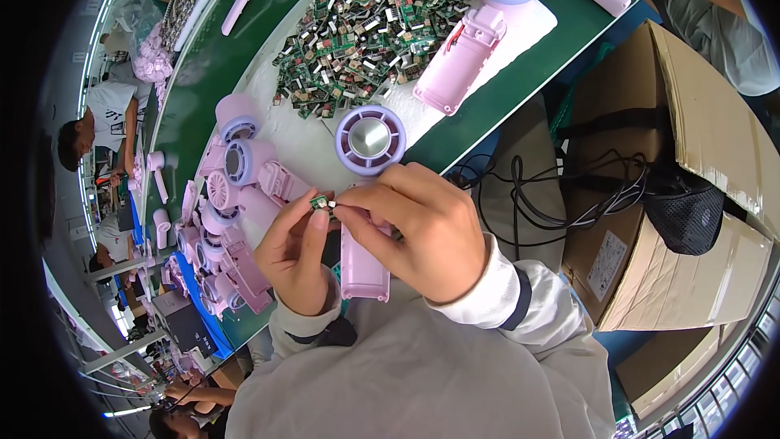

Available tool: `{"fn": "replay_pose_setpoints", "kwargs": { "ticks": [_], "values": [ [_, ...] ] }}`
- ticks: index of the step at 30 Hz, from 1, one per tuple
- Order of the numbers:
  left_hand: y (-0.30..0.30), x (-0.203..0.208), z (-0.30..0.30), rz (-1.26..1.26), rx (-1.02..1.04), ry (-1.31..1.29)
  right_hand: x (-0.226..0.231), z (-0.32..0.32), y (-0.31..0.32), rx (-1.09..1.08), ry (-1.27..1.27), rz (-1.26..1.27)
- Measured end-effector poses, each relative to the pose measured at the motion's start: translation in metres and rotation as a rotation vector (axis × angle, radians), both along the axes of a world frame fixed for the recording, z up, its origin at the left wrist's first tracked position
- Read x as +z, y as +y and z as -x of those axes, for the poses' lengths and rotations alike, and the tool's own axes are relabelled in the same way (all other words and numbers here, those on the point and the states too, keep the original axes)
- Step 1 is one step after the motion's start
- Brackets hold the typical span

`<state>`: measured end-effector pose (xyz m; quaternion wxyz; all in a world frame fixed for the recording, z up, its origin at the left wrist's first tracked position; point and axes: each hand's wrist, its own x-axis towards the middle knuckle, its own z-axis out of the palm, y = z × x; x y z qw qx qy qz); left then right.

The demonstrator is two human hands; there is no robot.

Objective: The person assembles a handheld fan by connecting a circuit board to internal wires and fitting it into the handle. They then snap a fan cover onto the housing before placing the assembled fan onto the table.

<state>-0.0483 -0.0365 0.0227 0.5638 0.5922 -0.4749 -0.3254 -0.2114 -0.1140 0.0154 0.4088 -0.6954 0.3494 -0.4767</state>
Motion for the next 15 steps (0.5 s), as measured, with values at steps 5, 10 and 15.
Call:
{"fn": "replay_pose_setpoints", "kwargs": {
  "ticks": [5, 10, 15],
  "values": [
    [0.001, 0.001, -0.001, 0.013, -0.032, -0.041, 0.002, 0.001, 0.000, 0.003, -0.011, -0.027],
    [0.000, 0.007, 0.000, 0.038, -0.066, -0.128, 0.004, 0.007, -0.003, 0.040, -0.009, -0.023],
    [-0.001, 0.017, -0.006, 0.024, -0.128, -0.360, 0.004, 0.011, -0.009, 0.070, 0.016, 0.071]
  ]
}}
